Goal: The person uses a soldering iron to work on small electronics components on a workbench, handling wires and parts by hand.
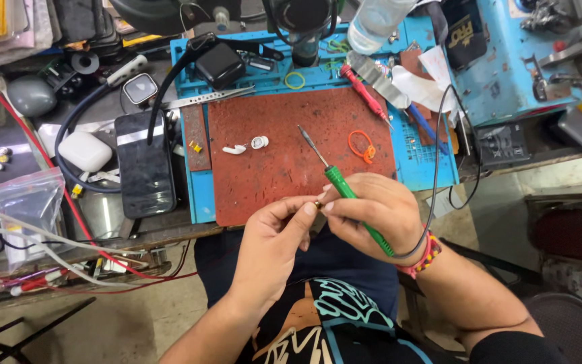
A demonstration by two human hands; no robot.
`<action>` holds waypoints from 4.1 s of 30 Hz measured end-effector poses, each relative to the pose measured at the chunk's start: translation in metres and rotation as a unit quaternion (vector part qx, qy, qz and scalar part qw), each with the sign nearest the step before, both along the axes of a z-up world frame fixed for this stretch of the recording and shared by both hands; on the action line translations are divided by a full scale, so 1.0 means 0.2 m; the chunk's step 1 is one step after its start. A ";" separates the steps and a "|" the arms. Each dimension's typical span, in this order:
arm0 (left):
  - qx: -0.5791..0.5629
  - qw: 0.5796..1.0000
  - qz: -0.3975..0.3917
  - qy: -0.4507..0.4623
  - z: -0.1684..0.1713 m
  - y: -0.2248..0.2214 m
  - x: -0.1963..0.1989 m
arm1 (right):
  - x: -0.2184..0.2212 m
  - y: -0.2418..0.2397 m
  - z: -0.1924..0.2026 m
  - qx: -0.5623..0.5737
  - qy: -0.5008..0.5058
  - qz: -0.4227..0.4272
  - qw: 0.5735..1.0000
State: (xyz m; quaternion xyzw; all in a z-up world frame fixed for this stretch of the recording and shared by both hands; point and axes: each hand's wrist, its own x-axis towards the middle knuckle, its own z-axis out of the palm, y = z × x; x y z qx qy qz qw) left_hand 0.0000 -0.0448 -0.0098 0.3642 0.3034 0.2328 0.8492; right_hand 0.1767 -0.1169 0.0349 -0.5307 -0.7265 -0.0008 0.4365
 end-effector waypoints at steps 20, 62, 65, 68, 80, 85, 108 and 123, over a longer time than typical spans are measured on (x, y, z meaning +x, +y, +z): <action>0.096 0.993 -0.035 0.064 -0.22 0.09 -0.08 | 0.01 -0.08 -0.13 0.014 0.056 0.007 0.998; 0.660 0.717 -0.028 0.221 0.07 0.30 0.01 | 0.19 -0.17 -0.28 -0.101 0.275 -0.057 0.954; 0.678 0.699 -0.037 0.224 0.07 0.30 0.02 | 0.19 -0.17 -0.28 -0.111 0.262 -0.055 0.957; 0.695 0.682 -0.043 0.224 0.07 0.30 0.02 | 0.18 -0.16 -0.28 -0.109 0.239 -0.059 0.963; 0.685 0.694 -0.048 0.216 0.07 0.30 0.01 | 0.18 -0.14 -0.28 -0.105 0.197 -0.054 0.973; 0.685 0.693 -0.048 0.221 0.06 0.30 0.01 | 0.18 -0.14 -0.28 -0.101 0.200 -0.050 0.973; 0.692 0.684 -0.036 0.228 0.05 0.28 0.01 | 0.20 -0.16 -0.31 -0.079 0.165 0.003 0.983; 0.690 0.689 -0.026 0.220 0.04 0.27 0.01 | 0.23 -0.16 -0.31 -0.081 0.164 0.014 0.983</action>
